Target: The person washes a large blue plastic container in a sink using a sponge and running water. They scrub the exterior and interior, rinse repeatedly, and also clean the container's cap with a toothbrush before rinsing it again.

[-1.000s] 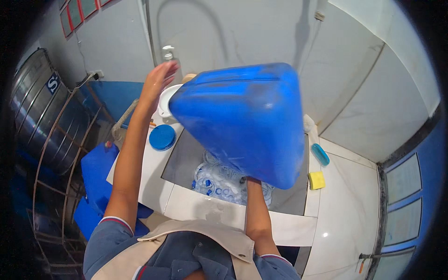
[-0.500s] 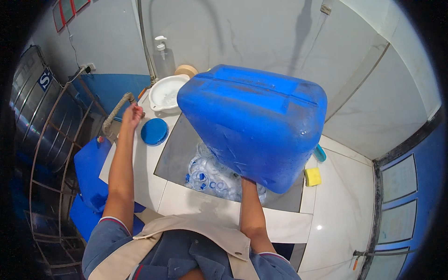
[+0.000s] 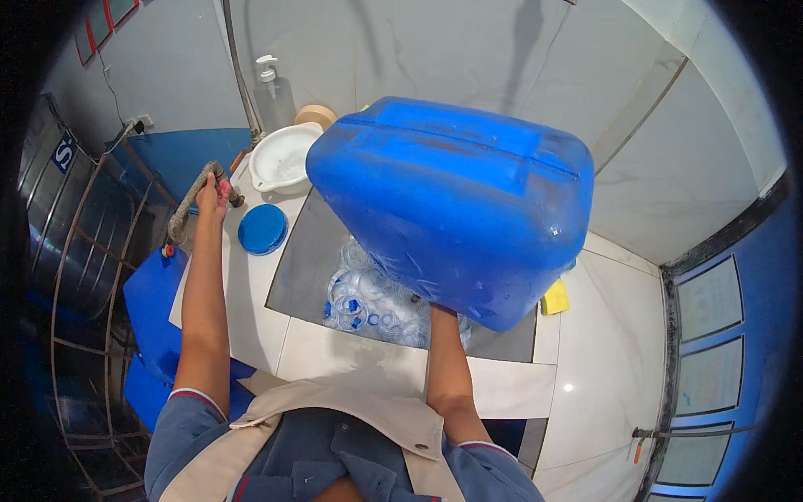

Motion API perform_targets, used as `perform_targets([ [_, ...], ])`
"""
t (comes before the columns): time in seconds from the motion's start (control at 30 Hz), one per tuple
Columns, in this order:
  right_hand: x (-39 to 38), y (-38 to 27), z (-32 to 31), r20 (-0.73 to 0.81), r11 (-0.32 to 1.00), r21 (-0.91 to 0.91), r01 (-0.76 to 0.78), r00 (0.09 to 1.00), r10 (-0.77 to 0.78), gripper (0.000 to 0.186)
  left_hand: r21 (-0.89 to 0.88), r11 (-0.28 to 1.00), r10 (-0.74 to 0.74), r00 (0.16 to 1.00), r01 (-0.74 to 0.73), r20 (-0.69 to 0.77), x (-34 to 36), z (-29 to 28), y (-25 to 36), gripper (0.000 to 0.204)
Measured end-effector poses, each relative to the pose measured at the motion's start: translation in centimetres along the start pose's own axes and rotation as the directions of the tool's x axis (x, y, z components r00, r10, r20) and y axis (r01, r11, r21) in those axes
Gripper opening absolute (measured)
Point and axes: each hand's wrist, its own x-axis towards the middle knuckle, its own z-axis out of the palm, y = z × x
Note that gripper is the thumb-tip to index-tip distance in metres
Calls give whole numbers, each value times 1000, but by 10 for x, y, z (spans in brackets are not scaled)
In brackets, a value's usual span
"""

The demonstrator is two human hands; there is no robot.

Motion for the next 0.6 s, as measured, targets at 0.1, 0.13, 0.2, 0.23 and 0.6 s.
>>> perform_targets([
  [0.1, -3, 1, -1, 2, 1000, 3, -1, 1000, 1, 55, 19, 1000, 4, 999, -3, -32, -1, 1, 2, 20],
  [0.13, -3, 0, -3, 0, 1000, 0, -1, 1000, 1, 55, 18, 1000, 2, 1000, -2, -29, -3, 3, 1, 20],
  [0.2, -3, -1, -8, -10, 1000, -6, -3, 1000, 3, 55, 18, 1000, -14, 999, 15, -42, -7, 7, -3, 21],
  [0.23, -5, -1, -6, -5, 1000, -3, -6, 1000, 6, 55, 19, 1000, -6, 999, 7, -46, -5, 4, 0, 21],
  [0.6, -2, 2, -8, 2, 1000, 15, -9, 1000, 9, 54, 56, 998, 16, 999, -14, -47, -13, 6, 1, 27],
])
